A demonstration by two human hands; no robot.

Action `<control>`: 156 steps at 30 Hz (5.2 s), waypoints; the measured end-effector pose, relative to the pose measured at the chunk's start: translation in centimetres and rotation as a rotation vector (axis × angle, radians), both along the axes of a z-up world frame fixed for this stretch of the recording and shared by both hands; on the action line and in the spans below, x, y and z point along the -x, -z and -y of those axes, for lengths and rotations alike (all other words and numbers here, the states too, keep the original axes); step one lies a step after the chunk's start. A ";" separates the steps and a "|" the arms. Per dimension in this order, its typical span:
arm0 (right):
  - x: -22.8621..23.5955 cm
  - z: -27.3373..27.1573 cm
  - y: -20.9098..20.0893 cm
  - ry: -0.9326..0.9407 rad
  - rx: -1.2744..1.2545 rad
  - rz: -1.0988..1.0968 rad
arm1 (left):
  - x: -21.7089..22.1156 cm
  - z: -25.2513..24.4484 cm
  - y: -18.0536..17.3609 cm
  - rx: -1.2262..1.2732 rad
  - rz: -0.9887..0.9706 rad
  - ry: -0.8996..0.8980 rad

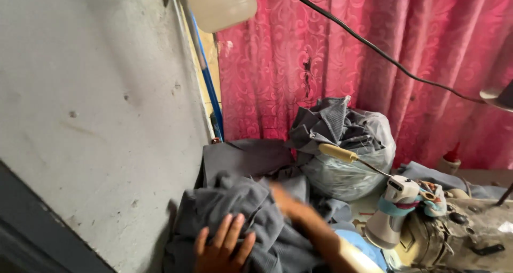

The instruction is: Sorting and stacking fabric pieces on a workbench

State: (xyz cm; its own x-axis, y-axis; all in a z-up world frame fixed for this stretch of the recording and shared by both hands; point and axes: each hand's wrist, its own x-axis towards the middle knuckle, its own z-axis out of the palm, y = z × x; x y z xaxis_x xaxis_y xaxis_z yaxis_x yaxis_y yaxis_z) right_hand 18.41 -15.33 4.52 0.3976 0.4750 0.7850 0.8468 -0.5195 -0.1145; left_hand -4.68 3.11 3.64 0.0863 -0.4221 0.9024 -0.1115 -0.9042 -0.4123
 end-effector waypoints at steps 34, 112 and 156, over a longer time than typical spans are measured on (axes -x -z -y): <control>-5.4 -3.9 1.1 -0.039 -0.269 -0.427 | -3.5 -4.3 0.3 0.242 -0.128 0.145; -13.8 -1.0 -1.4 0.629 0.026 -1.443 | -4.0 -4.4 0.1 0.282 -0.114 0.206; -15.9 0.5 4.0 -0.232 -0.601 -1.660 | -2.9 -3.3 -0.6 0.350 -0.185 0.323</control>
State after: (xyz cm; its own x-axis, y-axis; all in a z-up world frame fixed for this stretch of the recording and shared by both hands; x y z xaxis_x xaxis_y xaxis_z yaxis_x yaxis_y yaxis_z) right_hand 34.32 -15.84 0.55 0.8497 0.4576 -0.2621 -0.3015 0.0138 -0.9534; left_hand -1.79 6.39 4.28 0.1729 -0.1285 0.9765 -0.4505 -0.8920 -0.0377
